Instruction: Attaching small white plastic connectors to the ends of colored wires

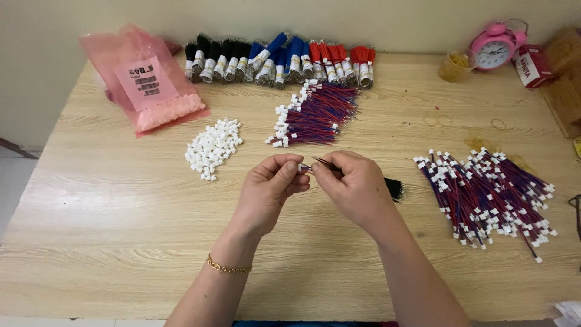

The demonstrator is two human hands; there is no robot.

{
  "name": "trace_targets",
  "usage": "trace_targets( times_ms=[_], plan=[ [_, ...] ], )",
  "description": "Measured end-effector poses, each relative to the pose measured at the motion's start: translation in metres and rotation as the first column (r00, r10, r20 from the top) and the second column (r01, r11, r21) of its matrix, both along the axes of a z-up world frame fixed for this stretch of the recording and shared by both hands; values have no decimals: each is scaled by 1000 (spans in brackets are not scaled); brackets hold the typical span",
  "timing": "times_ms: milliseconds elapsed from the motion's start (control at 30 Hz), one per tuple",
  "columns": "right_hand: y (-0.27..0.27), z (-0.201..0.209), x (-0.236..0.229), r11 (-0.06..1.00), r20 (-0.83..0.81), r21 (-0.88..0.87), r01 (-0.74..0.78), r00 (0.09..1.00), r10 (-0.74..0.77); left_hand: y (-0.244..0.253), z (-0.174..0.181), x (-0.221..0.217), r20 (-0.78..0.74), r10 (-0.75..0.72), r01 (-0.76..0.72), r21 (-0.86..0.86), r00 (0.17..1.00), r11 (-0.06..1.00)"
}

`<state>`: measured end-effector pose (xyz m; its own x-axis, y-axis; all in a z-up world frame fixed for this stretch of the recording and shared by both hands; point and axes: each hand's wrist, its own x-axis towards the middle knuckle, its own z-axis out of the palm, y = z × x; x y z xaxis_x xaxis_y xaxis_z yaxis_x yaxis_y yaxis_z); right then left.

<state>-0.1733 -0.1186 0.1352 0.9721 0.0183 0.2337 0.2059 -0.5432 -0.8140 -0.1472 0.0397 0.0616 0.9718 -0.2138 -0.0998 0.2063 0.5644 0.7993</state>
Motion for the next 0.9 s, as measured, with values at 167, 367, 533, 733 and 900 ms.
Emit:
trace_targets(
  times_ms=[167, 367, 533, 733, 900],
  plan=[
    [0, -3, 3, 1000, -36, -17, 12, 999, -13, -1, 0, 3, 50, 16, -21, 84, 999, 996],
    [3, -1, 4, 1000, -21, 12, 3, 1000, -3, -1, -5, 8, 108, 19, -36, 157, 994, 987],
    [5, -10, 5, 998, 0, 18, 63, 998, -63, -1, -6, 11, 140, 26, -51, 179, 990, 983],
    [5, -5, 7, 998, 8, 55, -14, 1000, 13, -4, -13, 20, 167, 25, -69, 267, 986, 961],
    [-1, -18, 7, 991, -22, 115, 65, 998, -63, -5, -4, 13, 121, 29, -59, 255, 992, 965]
  ],
)
